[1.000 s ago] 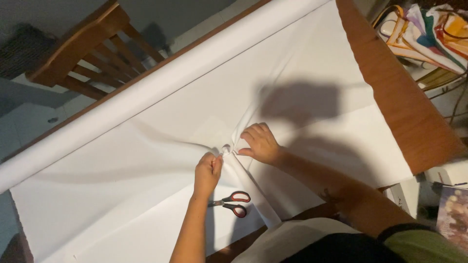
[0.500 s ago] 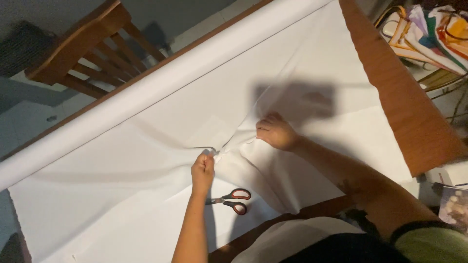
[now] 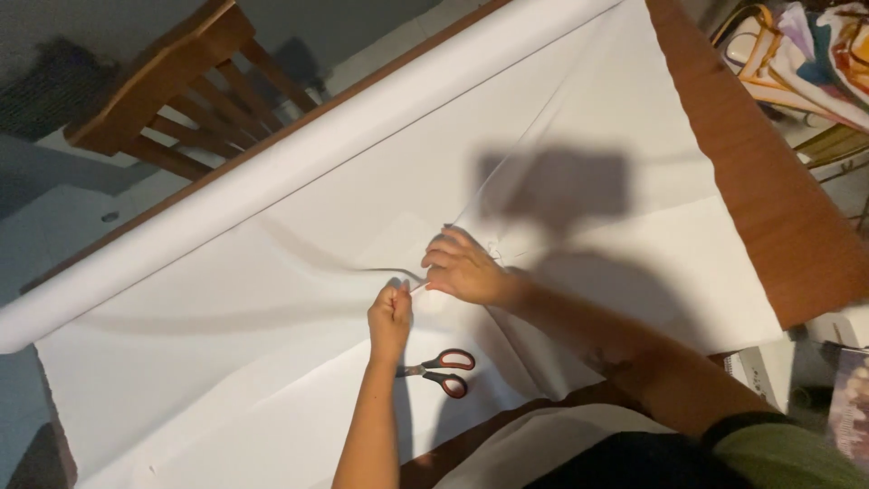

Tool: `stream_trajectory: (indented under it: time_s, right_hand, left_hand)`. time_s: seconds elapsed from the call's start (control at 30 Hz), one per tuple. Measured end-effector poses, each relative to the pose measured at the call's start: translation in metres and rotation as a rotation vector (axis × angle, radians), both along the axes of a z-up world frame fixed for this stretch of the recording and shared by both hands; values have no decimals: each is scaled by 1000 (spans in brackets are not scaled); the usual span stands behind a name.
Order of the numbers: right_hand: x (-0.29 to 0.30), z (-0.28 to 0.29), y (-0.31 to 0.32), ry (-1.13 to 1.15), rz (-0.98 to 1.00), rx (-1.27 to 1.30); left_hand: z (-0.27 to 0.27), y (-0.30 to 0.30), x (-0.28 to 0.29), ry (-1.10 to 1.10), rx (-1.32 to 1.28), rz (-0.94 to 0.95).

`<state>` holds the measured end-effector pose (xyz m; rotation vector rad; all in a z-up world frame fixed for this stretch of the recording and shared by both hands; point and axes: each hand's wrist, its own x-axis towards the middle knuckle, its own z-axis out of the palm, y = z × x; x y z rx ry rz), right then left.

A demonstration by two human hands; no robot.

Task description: Cutting a large roll of white fabric into smaller sections using scissors on a wooden table.

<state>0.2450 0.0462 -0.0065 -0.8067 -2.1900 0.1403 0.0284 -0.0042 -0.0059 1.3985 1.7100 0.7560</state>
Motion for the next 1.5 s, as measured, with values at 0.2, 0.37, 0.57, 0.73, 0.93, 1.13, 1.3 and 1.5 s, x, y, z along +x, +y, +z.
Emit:
stream_trajectory:
  time_s: [0.2,0.37,0.57,0.73,0.93,1.13,1.3,1.5]
  right_hand:
    - [17,1,-4,-32,-51,29]
    - [3,45,-15,-22,-74,-87]
    - [-5,4,1,26,11,-63]
    - [10,-2,0,-21,-6,-16]
    - [3,-9,-8,-10,-73,5]
    - [3,-8,-16,-38,-72,8]
    - [2,-3,-15,-20,-82,8]
    - [2,-3,-14,-15,-94,17]
  left_hand:
    - [38,2,12,47,90,-37]
    - [54,13,14,468,468,-388]
    - [33,23,0,309,400,-372]
    - [43,7,-1,232,319,-282]
    - [78,1,42,-586,-55,165]
    - [62,14,27,322,476,-374]
    - [61,20,-2,830,591,-613]
    - [63,20,-10,863,440,-634]
